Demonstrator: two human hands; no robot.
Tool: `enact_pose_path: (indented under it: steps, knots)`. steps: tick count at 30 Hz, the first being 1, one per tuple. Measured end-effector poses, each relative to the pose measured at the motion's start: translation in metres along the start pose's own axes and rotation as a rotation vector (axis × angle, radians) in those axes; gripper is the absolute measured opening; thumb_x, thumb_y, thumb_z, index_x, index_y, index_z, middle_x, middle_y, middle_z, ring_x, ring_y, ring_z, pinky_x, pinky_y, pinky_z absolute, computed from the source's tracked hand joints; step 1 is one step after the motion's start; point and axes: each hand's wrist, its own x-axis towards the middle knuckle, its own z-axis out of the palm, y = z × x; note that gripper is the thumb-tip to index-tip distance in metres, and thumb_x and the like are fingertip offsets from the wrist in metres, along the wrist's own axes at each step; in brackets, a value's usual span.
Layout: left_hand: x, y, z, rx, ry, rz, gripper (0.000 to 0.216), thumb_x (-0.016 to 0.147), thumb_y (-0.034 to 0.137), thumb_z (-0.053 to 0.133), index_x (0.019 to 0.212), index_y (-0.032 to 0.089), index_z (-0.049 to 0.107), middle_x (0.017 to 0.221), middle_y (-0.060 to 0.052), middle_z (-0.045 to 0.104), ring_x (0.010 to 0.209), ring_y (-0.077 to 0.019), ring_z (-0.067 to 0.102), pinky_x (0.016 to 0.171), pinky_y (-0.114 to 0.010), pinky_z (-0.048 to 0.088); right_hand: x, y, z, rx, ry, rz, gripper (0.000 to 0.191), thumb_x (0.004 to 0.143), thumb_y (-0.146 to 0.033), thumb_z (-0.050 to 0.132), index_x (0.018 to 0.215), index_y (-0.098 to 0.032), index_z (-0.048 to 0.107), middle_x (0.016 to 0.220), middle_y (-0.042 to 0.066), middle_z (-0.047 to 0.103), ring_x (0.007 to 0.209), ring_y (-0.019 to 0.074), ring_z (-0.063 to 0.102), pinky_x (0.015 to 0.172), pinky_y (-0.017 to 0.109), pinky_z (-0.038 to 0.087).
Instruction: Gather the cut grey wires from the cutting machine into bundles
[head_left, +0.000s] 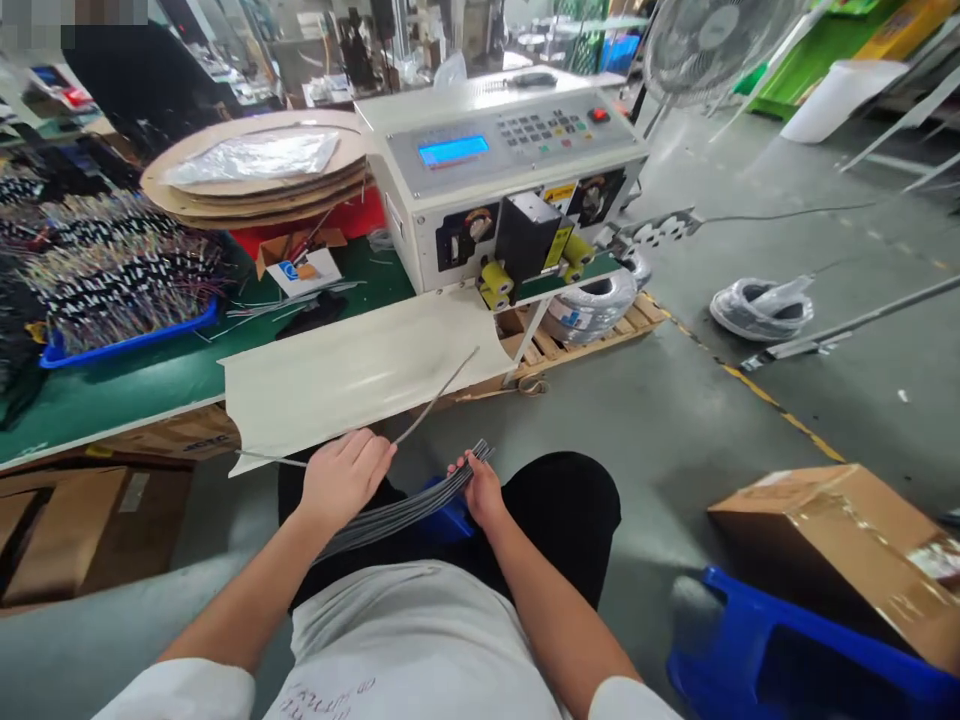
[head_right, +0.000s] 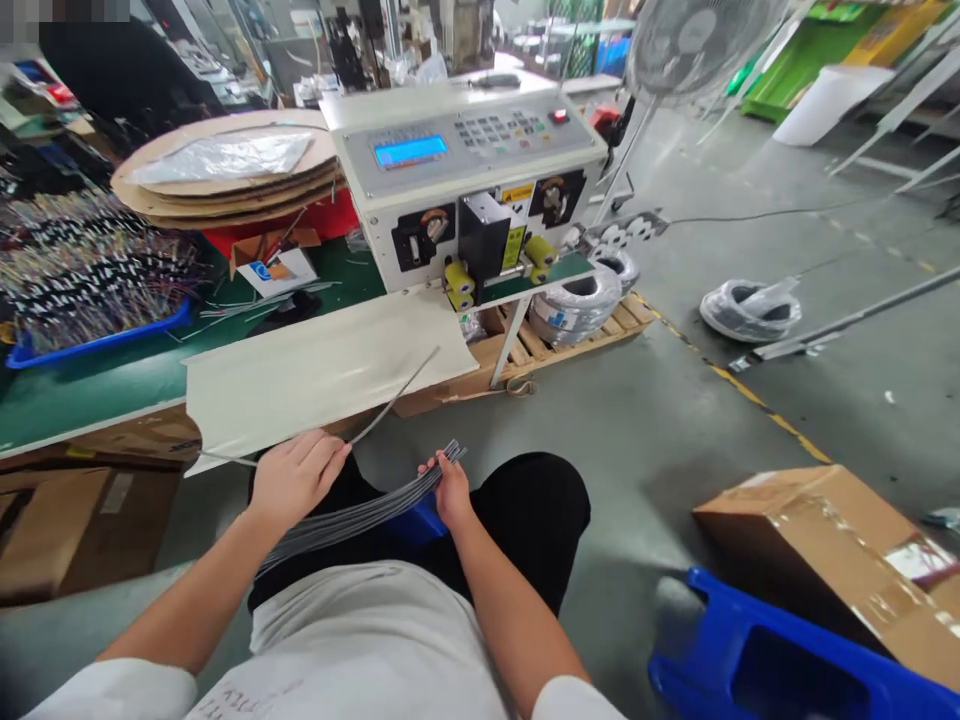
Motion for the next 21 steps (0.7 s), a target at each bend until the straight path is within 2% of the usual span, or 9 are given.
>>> enact_pose_path:
  steps: [3,6,9,13,21]
  knots:
    - [-0.039,0.021,0.011,-0.02,-0.123,0.033,0.021,0.099,0.031,0.048,0.087,0.021,0.062,0.077,-0.001,0.064,0.073,-0.0139,0.061,0.065,-0.029,0.039,-0.003,-0.001,0.004,-0.01,0.028,0.004,0.03,0.075,-0.038,0.078,0.092,-0.022,0.06,0.073,-0.002,0.068,0.07,0.0191,0.071,0.067,0.034,0.058]
    - [-0.067,0.04,0.032,-0.045,-0.301,-0.047,0.026,0.102,0.032,0.042,0.089,0.02,0.061,0.083,-0.003,0.065,0.074,-0.0151,0.061,0.063,-0.029,0.039,-0.005,-0.001,0.006,-0.019,0.044,-0.006,0.028,0.077,-0.036,0.076,0.095,-0.021,0.06,0.081,0.001,0.074,0.07,0.0192,0.072,0.067,0.034,0.058]
    - [-0.081,0.048,0.049,-0.055,-0.425,-0.137,0.029,0.103,0.033,0.038,0.091,0.019,0.06,0.085,-0.005,0.065,0.075,-0.0168,0.061,0.062,-0.03,0.038,-0.008,-0.002,0.007,-0.022,0.06,-0.001,0.026,0.079,-0.035,0.074,0.097,-0.021,0.061,0.085,0.004,0.076,0.075,0.0208,0.073,0.069,0.035,0.059]
    - [-0.086,0.047,0.058,-0.042,-0.452,-0.182,0.032,0.104,0.035,0.035,0.09,0.019,0.059,0.084,-0.005,0.064,0.075,-0.017,0.061,0.063,-0.03,0.036,-0.011,-0.004,0.008,-0.035,0.048,-0.001,0.026,0.08,-0.036,0.074,0.098,-0.021,0.061,0.086,0.004,0.076,0.08,0.0222,0.074,0.068,0.033,0.058]
    - [-0.088,0.051,0.071,-0.031,-0.437,-0.127,0.033,0.104,0.034,0.036,0.091,0.018,0.061,0.086,-0.005,0.065,0.078,-0.0179,0.061,0.065,-0.032,0.036,-0.011,-0.002,0.008,-0.04,0.029,-0.033,0.033,0.076,-0.039,0.078,0.099,-0.021,0.062,0.079,0.0,0.072,0.078,0.0196,0.074,0.07,0.031,0.059]
